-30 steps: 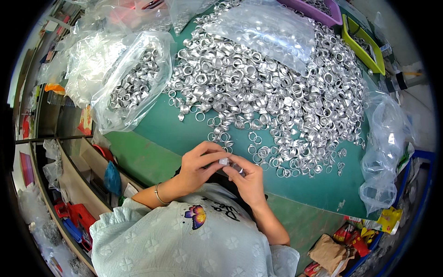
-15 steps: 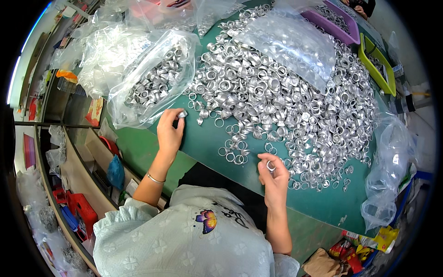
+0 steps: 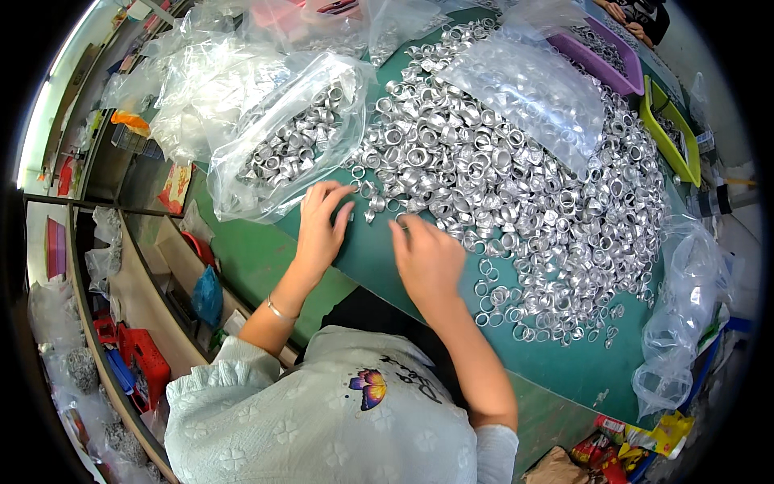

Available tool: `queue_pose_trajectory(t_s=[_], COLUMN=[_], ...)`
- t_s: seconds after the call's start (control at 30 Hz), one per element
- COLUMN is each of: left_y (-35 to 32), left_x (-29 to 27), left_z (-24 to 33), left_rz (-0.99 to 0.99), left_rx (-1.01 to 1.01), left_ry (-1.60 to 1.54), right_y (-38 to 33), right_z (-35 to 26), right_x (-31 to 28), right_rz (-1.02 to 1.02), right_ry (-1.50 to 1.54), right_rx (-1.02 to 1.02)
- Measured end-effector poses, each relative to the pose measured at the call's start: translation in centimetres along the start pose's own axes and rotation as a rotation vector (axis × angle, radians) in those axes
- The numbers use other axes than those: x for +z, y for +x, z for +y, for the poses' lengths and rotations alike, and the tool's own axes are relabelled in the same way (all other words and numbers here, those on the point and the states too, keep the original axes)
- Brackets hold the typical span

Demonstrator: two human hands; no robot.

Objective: The person picks up small metal rings and circular components from a large pile, sorts them by hand, and places them into a plastic bag.

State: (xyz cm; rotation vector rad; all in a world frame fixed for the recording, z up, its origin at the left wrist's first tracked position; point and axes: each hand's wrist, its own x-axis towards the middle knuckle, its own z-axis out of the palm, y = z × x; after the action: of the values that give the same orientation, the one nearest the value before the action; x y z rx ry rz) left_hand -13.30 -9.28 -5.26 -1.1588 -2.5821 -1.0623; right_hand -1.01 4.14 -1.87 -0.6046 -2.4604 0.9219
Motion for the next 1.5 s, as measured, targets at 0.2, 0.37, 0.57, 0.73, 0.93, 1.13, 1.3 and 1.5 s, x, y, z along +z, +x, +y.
queue_pose_trajectory(t_s=[0.2,0.37,0.57,0.73,0.93,1.13,1.3,1.5], left_y=[2.3,2.5,2.2,3.3,5.3,6.6,6.4,5.9], left_x=[1.3,1.2,0.2,0.3,2.5,3.1,3.4,1.1], left_z=[0.0,-0.1,1.1,2.1,3.2,2.9,2.2,3.2], left_rz=[-0.142,-0.091,-0.251,-0.336,-0.123,-0.250,-0.385,-0.248], left_rx=[0.049,-0.067,-0.565,-0.627,-0.046,-0.106,-0.538,-0.940], left_ry=[0.057,-0.339,-1.192,-1.398,-0.211,-0.358,-1.232,-1.685], right_y=[4.2,2.3,0.0,0.5,4.6,5.6,5.5,3.3], right_z=[-0.4,2.5,4.3,3.5,1.4,1.9,2.4,3.5], right_x=[5.5,2.6,-3.3,-4.4,-2.3,-1.5,-1.7,-4.3], right_rz=[-0.149,-0.092,-0.025,0.060,0.094,-0.071,-0.151,0.084], right_ry=[-0.360,0.259,1.299,1.545,-0.197,-0.506,-0.493,0.220], right_rx=[0.010,0.205,0.691,0.802,-0.137,-0.169,-0.208,0.043])
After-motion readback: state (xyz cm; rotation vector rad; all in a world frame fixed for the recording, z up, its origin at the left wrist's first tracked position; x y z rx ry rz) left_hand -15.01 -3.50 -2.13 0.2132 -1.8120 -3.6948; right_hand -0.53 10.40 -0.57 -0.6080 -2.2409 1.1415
